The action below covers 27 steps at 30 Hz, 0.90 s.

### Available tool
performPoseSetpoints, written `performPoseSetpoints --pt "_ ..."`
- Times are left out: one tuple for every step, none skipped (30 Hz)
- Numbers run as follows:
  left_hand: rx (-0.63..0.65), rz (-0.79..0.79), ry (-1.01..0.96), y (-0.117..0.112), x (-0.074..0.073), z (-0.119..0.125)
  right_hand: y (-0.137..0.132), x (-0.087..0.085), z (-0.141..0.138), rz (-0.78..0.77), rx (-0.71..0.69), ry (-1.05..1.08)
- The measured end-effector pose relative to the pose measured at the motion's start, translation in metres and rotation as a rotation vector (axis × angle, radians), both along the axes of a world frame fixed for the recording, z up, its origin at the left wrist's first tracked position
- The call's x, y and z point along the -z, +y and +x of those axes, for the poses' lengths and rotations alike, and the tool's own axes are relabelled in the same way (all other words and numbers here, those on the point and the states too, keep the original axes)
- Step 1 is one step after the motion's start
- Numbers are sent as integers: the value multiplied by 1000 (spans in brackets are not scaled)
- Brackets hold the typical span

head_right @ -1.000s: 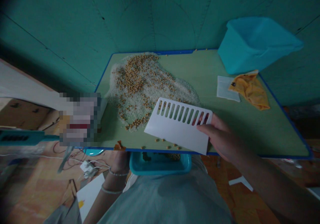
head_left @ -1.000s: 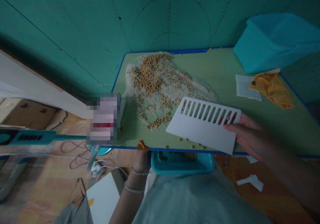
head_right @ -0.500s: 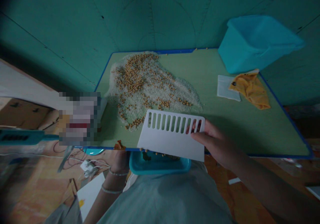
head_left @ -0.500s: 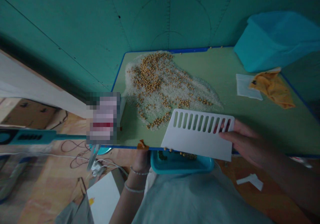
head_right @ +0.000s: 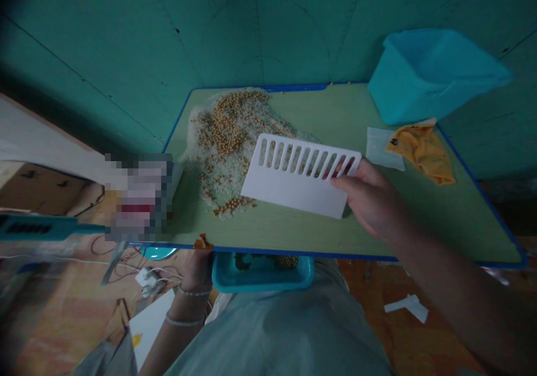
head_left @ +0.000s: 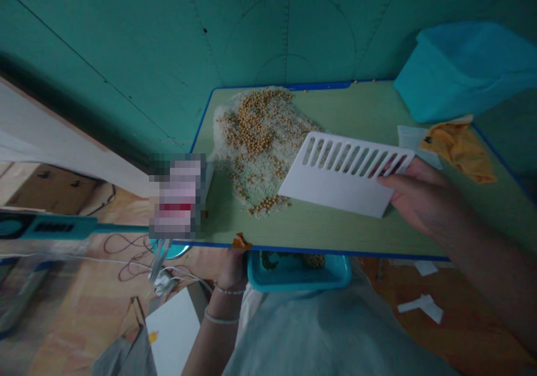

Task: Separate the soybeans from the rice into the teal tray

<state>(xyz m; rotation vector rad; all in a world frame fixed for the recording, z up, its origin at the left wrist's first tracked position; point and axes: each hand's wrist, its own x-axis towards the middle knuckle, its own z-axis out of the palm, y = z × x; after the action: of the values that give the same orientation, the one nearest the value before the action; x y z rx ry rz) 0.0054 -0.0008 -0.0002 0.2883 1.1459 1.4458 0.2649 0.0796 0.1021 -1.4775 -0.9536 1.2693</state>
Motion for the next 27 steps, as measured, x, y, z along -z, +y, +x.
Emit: performPoseSetpoints --pt "-1 3 3 -1 -1 0 6 1 -3 19 -3 2" --pt "4 1 4 -1 -1 0 11 2 -5 41 -2 7" --pt "10 -3 5 -2 -1 -1 15 4 -8 60 -3 12" --pt "13 -7 5 -2 0 -1 18 5 -11 75 -9 15" --pt "14 -9 5 -3 1 -2 20 6 -13 82 -25 16" --pt "13 -9 5 -3 1 -2 21 7 -15 81 -49 13" --pt "9 -6 6 -3 2 -3 21 7 -17 74 -77 9" --pt "4 -3 7 -4 3 -3 20 7 -19 63 -103 7" --pt "0 1 6 -4 4 -4 20 7 -20 54 -123 10" --pt "-2 2 5 -4 4 -5 19 7 -22 49 -133 17" --pt "-7 1 3 -4 4 -7 19 6 -23 50 -132 29" --pt "-14 0 1 -5 5 -8 19 7 -23 53 -123 43" --pt "-25 -4 -2 -5 5 -10 19 7 -24 55 -111 53" --pt "-32 -11 -5 -5 5 -12 20 8 -25 60 -98 60" --pt "-35 -24 -10 -6 6 -14 21 8 -26 64 -92 63" --pt "-34 -39 -16 -6 6 -15 21 9 -27 66 -98 63" --pt "-32 -55 -22 -6 6 -17 21 10 -29 61 -115 62" --pt "-32 -64 -26 -7 6 -18 22 10 -30 54 -139 62" --pt "-36 -68 -26 -7 5 -18 22 10 -31 45 -165 63" --pt "-40 -68 -28 -7 5 -18 21 9 -32 37 -181 66" --pt "-43 -63 -28 -7 4 -17 21 9 -33 32 -187 68" --pt "-45 -52 -25 -6 3 -16 21 8 -35 31 -180 72" --pt "-47 -34 -17 -6 2 -15 21 7 -36 34 -168 78" --pt "-48 -14 1 -6 1 -14 21 6 -36 37 -158 85" --pt "-47 8 23 -6 0 -12 20 6 -37 36 -156 91" --pt "-46 28 42 -6 -1 -12 20 6 -37 28 -160 96" --pt "-40 39 55 -6 -2 -11 19 7 -36 13 -172 101"
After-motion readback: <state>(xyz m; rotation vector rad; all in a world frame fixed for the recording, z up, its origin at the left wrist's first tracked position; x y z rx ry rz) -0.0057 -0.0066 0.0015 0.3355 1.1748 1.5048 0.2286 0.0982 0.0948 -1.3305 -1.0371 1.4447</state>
